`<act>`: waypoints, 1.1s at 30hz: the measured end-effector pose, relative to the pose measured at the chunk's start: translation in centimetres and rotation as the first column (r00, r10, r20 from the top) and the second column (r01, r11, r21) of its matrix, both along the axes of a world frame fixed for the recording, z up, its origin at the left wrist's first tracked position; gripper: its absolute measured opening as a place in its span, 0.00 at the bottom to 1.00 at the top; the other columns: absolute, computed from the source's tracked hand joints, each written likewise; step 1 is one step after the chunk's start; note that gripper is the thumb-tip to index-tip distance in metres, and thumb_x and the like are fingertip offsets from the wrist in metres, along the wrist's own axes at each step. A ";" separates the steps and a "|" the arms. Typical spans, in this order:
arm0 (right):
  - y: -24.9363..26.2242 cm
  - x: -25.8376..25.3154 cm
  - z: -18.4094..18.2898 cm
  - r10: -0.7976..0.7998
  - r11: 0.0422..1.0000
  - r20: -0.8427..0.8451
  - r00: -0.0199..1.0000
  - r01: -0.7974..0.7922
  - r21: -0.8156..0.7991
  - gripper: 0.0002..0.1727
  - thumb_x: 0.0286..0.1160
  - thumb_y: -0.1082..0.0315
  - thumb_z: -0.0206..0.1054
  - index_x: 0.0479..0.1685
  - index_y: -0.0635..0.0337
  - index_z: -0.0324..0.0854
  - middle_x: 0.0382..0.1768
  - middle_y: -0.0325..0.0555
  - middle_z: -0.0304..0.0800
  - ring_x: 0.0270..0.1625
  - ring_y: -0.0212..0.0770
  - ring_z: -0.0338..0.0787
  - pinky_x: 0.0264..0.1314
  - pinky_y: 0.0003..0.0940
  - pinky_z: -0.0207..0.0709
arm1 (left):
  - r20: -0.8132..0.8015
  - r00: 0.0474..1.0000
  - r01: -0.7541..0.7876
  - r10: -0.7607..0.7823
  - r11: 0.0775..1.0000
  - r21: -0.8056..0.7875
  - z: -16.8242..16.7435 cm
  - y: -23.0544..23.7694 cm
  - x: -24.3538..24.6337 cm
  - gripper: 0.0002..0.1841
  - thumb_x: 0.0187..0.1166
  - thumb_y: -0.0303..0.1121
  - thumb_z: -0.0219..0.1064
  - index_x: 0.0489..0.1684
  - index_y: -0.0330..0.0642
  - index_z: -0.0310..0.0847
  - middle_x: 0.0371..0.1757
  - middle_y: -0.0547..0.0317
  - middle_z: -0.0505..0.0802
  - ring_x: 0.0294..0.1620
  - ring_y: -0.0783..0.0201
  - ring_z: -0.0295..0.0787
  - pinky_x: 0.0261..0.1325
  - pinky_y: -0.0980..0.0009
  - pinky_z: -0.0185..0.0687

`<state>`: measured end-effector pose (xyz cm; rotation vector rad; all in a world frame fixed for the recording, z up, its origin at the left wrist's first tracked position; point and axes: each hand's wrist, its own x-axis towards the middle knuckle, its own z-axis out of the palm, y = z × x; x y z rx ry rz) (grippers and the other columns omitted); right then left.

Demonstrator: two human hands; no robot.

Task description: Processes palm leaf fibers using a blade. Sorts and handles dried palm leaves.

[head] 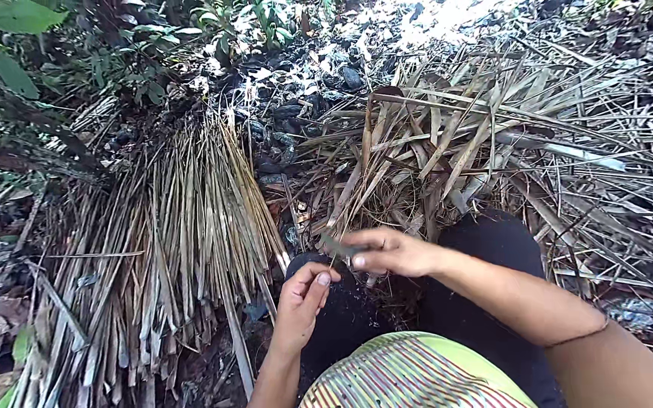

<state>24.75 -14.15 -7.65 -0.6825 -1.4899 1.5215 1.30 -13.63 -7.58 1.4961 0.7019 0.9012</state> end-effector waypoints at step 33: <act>-1.4 1.1 0.3 0.107 0.994 -0.051 0.993 -0.106 0.027 0.26 0.87 0.64 0.58 0.79 0.68 0.71 0.62 0.36 0.85 0.31 0.08 0.69 0.29 0.07 0.61 | 0.080 0.987 0.141 -0.141 0.990 0.005 0.1 -0.7 0.8 0.13 0.88 0.46 0.61 0.47 0.52 0.90 0.21 0.83 0.82 0.20 0.91 0.73 0.23 0.93 0.68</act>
